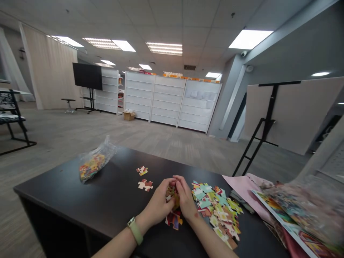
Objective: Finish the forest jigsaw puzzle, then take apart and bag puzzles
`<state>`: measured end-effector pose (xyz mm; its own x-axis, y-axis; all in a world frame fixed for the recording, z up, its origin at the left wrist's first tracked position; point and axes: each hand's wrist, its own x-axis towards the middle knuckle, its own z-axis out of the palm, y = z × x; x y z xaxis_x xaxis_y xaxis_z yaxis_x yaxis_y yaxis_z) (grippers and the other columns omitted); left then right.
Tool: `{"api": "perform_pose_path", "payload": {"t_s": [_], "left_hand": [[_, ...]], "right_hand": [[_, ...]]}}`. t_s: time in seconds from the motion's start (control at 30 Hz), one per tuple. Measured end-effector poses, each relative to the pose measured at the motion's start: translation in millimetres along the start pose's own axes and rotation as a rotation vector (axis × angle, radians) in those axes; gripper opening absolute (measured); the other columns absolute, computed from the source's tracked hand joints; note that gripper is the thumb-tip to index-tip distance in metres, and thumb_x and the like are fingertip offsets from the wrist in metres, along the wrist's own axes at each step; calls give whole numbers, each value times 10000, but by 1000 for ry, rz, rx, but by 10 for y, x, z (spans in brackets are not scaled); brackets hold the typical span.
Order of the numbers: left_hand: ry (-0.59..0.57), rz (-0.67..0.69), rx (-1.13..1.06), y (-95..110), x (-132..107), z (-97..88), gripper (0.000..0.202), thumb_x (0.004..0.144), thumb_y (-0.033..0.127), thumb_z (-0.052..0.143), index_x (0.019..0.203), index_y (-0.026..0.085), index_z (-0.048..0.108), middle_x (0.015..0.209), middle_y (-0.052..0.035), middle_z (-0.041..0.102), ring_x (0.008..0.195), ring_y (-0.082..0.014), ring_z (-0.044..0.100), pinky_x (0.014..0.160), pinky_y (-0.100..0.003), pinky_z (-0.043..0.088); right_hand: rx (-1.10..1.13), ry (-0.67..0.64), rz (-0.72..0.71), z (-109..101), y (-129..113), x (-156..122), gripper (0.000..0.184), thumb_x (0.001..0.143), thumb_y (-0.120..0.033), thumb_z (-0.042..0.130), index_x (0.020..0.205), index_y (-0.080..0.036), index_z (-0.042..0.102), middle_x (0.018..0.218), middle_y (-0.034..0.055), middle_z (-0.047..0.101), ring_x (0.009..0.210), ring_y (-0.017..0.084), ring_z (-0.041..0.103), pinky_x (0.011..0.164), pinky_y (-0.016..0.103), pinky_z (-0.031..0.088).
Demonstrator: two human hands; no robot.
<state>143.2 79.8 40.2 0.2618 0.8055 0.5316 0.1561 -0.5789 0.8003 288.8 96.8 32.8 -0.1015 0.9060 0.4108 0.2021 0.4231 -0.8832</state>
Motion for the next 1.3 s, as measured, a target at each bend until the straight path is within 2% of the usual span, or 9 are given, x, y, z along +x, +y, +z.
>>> {"api": "perform_pose_path", "payload": {"t_s": [0.27, 0.4, 0.5, 0.63, 0.73, 0.83, 1.0, 1.17, 1.3], "left_hand": [[28, -46, 267, -223, 71, -257, 488, 755, 67, 518, 1201, 223, 639, 1221, -92, 667, 1196, -260, 596, 1080, -430, 432], [69, -93, 512, -420, 135, -566, 365, 814, 199, 566, 1156, 212, 693, 1273, -108, 688, 1418, -366, 405, 1176, -584, 257], [10, -148, 800, -556, 175, -758, 377, 883, 370, 559, 1214, 252, 695, 1406, -83, 626, 1490, -368, 299, 1196, -620, 169], [-218, -229, 898, -637, 159, -846, 526, 914, 611, 482, 1303, 310, 668, 1508, -93, 533, 1493, -409, 280, 1162, -689, 144], [-303, -185, 842, -579, 118, -783, 618, 925, 647, 438, 1411, 292, 579, 1543, -110, 487, 1505, -373, 271, 1185, -625, 181], [-363, -167, 741, -431, 85, -676, 715, 872, 678, 523, 1498, 340, 455, 1606, -100, 389, 1518, -365, 237, 1193, -645, 137], [-498, -97, 617, -173, 1, -562, 946, 610, 646, 811, 1464, 390, 492, 1585, -99, 424, 1499, -447, 232, 1172, -710, 71], [-311, -17, 517, -141, -99, -488, 463, 796, 262, 653, 1252, 338, 668, 1328, -76, 623, 1253, -291, 564, 1114, -466, 390], [-214, 38, 377, -358, -112, -445, 391, 854, 260, 592, 1238, 285, 664, 1314, -105, 579, 1261, -276, 552, 1105, -418, 426]], "right_hand": [[-339, -13, -168, -196, -127, 55, 372, 943, -315, 508, 1293, -197, 557, 1292, 119, 609, 1202, 243, 578, 1056, 407, 448], [-579, -294, -155, -179, -348, -190, 679, 784, -382, 739, 1407, -221, 522, 1472, 143, 502, 1382, 335, 432, 1158, 510, 337], [-716, -447, -102, -175, -464, -486, 524, 864, -395, 675, 1374, -325, 574, 1486, 93, 531, 1428, 368, 386, 1177, 606, 237], [-855, -282, -22, -566, -403, -784, 447, 940, -283, 539, 1376, -372, 584, 1579, 51, 434, 1470, 326, 347, 1203, 574, 203], [-1002, -23, 224, -1025, -231, -850, 560, 936, -489, 542, 1469, -320, 509, 1608, 85, 378, 1496, 383, 275, 1198, 596, 217], [-1060, -14, 385, -1213, -79, -794, 755, 883, -663, 538, 1527, -286, 426, 1608, 107, 372, 1499, 414, 251, 1193, 592, 243], [-1036, -129, 217, -754, -112, -638, 548, 909, -523, 560, 1419, -323, 570, 1543, 68, 484, 1472, 384, 325, 1200, 573, 239], [-822, -224, -42, -319, -265, -499, 563, 790, -84, 475, 1277, -303, 654, 1335, 45, 649, 1283, 273, 543, 1103, 422, 409], [-625, -106, -126, -114, -246, -384, 537, 781, -51, 440, 1219, -269, 660, 1304, 56, 639, 1239, 231, 562, 1076, 366, 443]]}}
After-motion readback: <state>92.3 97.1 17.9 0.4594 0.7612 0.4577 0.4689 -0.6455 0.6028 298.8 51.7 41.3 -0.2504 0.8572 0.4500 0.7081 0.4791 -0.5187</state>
